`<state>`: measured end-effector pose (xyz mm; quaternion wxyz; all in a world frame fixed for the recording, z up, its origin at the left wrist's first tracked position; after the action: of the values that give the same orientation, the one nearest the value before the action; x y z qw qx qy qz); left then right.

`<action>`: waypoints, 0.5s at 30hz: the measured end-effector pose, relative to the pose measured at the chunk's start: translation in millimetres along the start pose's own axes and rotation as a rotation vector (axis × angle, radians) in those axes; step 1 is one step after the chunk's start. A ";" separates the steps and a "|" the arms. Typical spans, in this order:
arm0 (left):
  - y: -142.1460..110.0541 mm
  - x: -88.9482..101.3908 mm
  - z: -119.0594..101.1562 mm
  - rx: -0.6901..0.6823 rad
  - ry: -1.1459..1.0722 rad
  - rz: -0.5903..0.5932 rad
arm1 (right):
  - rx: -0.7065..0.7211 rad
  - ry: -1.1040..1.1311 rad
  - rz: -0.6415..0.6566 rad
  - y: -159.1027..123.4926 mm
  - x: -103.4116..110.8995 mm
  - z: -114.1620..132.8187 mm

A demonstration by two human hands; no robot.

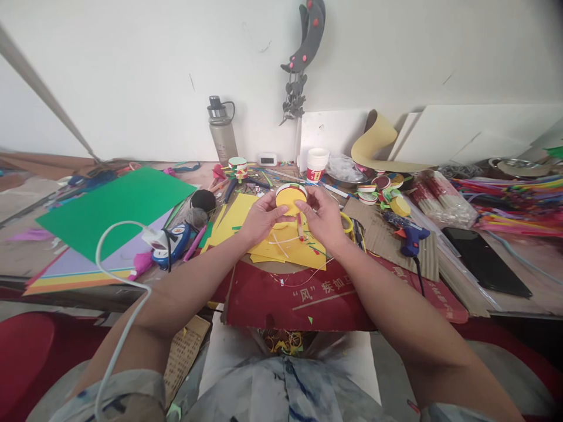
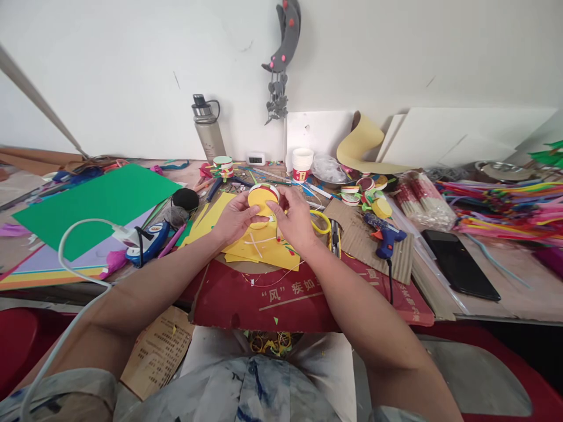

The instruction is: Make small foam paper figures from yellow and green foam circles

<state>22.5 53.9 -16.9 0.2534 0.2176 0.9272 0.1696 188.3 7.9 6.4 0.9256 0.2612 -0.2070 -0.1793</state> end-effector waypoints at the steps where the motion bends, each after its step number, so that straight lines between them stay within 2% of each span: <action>1: 0.3 0.6 0.2 0.000 0.013 -0.001 | -0.006 0.009 0.004 0.0 0.0 -0.3; 8: 0.9 4.4 1.2 -0.020 0.103 0.018 | -0.078 0.096 0.040 1.3 -4.2 -10.7; 11: 0.5 5.1 -1.2 -0.033 0.076 0.038 | -0.119 0.146 0.082 3.0 -7.5 -16.6; 15: 0.8 4.2 -0.5 0.038 -0.022 0.073 | -0.060 0.119 0.095 3.6 -6.4 -12.1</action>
<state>19.2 56.5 -17.8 0.2533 0.2579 0.9188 0.1586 189.4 18.6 -2.9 0.9512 0.2332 -0.1583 -0.1255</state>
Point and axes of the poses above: each hand's wrist, its own y-axis towards the middle knuckle, its own x-axis out of the back of the hand, z = x × y, the point moved 5 cm from there along y, towards the middle knuckle, and after that the axes turned 14 degrees about -x, right-handed, at the moved point
